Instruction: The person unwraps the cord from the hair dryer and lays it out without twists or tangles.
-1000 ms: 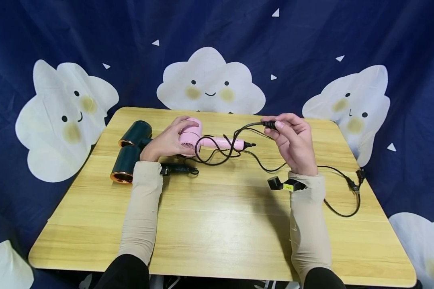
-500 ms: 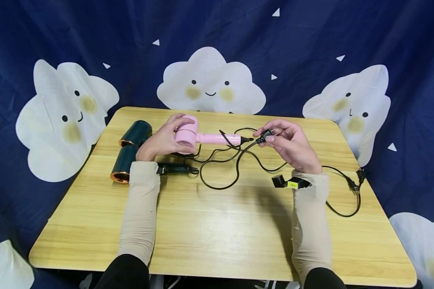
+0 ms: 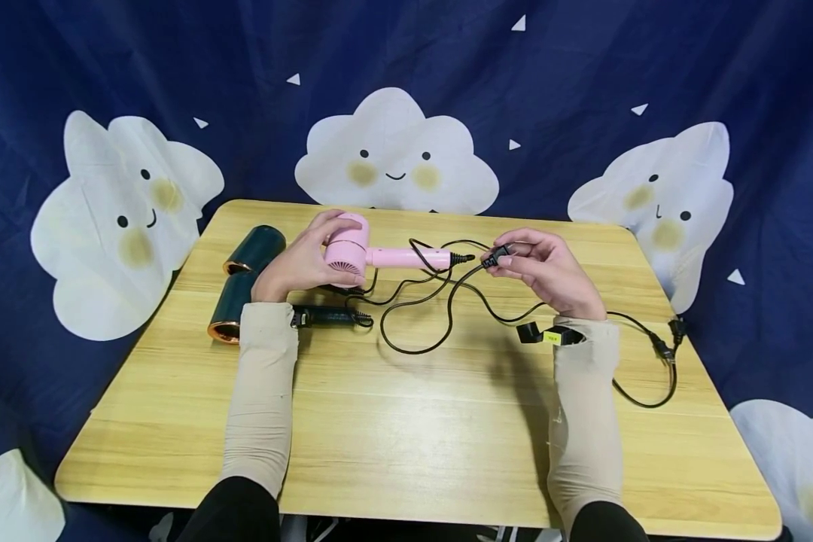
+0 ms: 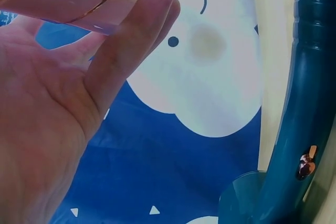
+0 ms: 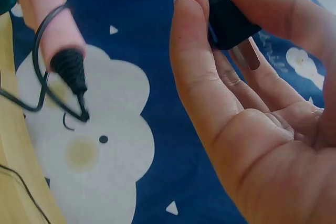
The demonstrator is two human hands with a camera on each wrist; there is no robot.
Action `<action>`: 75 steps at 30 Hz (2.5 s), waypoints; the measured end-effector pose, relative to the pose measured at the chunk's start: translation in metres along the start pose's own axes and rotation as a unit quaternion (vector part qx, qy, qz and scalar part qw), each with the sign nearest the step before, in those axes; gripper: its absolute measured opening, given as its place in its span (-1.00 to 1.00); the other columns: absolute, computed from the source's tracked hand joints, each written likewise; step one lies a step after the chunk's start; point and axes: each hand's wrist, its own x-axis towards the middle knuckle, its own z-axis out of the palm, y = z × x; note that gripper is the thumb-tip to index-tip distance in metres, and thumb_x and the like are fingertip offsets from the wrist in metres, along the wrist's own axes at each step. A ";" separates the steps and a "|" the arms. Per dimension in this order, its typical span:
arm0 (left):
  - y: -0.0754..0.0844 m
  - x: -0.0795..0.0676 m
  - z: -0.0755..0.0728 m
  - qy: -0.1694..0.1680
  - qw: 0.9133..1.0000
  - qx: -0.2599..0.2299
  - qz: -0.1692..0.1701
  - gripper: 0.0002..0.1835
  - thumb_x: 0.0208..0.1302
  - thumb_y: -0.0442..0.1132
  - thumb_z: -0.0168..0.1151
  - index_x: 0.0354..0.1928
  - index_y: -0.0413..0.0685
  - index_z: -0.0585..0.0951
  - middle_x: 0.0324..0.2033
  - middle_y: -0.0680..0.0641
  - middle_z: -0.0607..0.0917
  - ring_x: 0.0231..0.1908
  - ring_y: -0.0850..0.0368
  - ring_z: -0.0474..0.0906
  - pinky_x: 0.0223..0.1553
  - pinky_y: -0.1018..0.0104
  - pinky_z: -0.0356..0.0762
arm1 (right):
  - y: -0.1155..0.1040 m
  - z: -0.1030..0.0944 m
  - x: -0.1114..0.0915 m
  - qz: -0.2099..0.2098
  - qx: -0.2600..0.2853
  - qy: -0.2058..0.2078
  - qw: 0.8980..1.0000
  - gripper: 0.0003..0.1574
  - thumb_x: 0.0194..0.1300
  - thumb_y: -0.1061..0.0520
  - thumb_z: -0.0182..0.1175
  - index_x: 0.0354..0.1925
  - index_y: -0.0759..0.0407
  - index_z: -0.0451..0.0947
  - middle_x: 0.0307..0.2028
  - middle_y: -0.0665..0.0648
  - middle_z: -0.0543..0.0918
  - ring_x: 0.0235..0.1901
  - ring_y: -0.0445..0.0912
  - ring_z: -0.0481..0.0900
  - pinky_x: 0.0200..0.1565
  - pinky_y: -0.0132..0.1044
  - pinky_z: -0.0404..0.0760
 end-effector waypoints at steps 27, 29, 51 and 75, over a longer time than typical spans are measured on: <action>0.009 -0.003 -0.005 0.003 1.000 -0.006 0.007 0.02 -0.36 0.19 0.68 0.30 0.47 0.41 0.46 0.04 0.19 0.27 0.02 0.29 0.09 -0.02 0.49 | 0.027 -0.037 0.007 0.105 -0.021 0.114 0.988 -0.71 0.24 0.53 0.16 -0.04 0.51 0.48 -0.24 0.25 0.72 -0.20 0.06 0.78 -0.05 -0.18 0.69; 0.010 -0.003 -0.005 0.003 1.000 -0.005 0.008 0.02 -0.36 0.20 0.68 0.30 0.48 0.41 0.46 0.07 0.19 0.27 0.02 0.30 0.08 -0.01 0.49 | 0.029 -0.037 0.009 0.112 -0.028 0.124 0.986 -0.71 0.23 0.53 0.16 -0.05 0.51 0.48 -0.26 0.25 0.72 -0.21 0.05 0.78 -0.05 -0.18 0.70; 0.019 0.002 0.005 -0.040 0.999 -0.011 0.021 0.00 -0.33 0.16 0.68 0.30 0.37 0.44 0.47 0.07 0.17 0.27 -0.02 0.30 0.11 -0.01 0.47 | 0.058 -0.021 0.031 0.113 -0.043 0.221 0.968 -0.81 0.18 0.37 0.35 -0.20 0.27 0.61 -0.31 0.12 0.78 -0.31 -0.10 0.78 -0.22 -0.29 0.73; 0.015 0.007 0.014 -0.081 0.997 -0.012 -0.003 -0.05 -0.30 0.08 0.69 0.27 0.32 0.44 0.45 0.06 0.15 0.17 -0.04 0.38 0.06 0.08 0.47 | 0.051 -0.011 0.032 -0.063 0.140 0.194 0.969 -0.80 0.19 0.52 0.23 -0.23 0.36 0.52 -0.19 0.34 0.74 -0.13 0.12 0.76 0.02 -0.17 0.65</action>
